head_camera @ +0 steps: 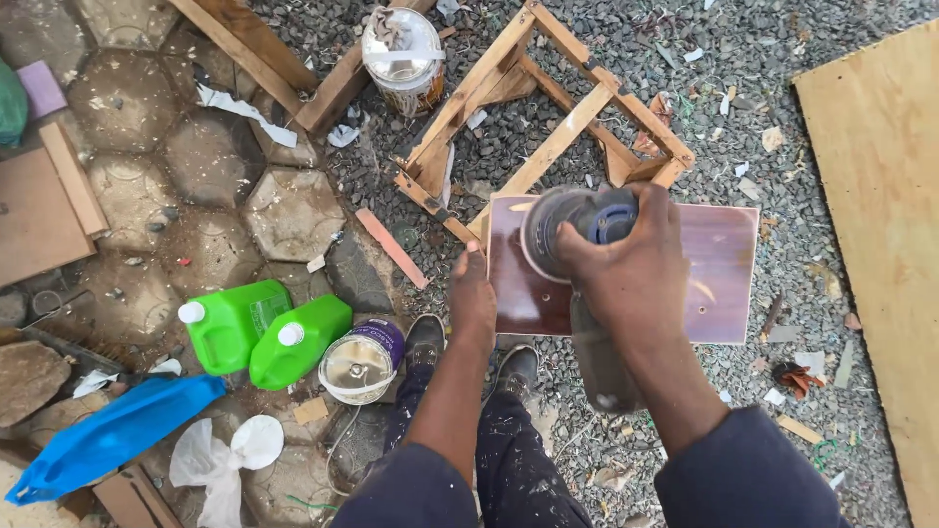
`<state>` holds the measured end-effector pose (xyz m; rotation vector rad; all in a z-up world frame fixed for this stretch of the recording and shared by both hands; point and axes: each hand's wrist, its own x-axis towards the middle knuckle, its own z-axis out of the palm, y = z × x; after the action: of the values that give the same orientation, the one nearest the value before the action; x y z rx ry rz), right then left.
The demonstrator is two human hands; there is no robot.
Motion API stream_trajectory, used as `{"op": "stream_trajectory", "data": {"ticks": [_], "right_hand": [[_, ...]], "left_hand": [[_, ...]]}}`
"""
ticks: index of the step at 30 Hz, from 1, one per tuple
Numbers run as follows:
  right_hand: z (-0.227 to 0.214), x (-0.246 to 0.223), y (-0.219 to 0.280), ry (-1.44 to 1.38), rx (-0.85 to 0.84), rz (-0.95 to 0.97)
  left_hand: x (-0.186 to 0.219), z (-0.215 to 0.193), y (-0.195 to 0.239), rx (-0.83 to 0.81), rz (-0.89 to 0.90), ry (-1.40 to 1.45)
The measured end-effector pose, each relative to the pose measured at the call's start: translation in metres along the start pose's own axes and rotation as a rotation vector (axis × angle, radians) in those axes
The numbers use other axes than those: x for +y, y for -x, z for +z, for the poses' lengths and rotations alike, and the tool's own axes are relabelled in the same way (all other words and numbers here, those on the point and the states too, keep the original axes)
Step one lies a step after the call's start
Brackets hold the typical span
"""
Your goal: The person uses an electric sander to smooth the edges and surfaces of a wooden drawer. They then sand a separate rectangular wooden board, moving the sander across the surface to finish it.
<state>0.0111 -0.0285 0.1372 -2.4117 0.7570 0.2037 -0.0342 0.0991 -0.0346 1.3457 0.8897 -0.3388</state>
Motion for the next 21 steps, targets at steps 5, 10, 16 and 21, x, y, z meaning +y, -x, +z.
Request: {"op": "stream_trajectory", "data": {"ticks": [5, 10, 16, 21], "right_hand": [[0.008, -0.013, -0.013, 0.059, 0.068, -0.054], [0.017, -0.019, 0.000, 0.125, 0.019, -0.040], [0.022, -0.020, -0.010, 0.143, 0.102, -0.115], [0.022, -0.027, -0.007, 0.158, 0.011, -0.119]], "left_hand": [[-0.003, 0.008, -0.012, 0.034, 0.063, -0.234], [0.017, 0.008, 0.004, 0.094, 0.080, -0.378], [0.032, 0.007, 0.016, 0.115, 0.155, -0.357], [0.045, 0.006, 0.025, 0.113, 0.098, -0.331]]}}
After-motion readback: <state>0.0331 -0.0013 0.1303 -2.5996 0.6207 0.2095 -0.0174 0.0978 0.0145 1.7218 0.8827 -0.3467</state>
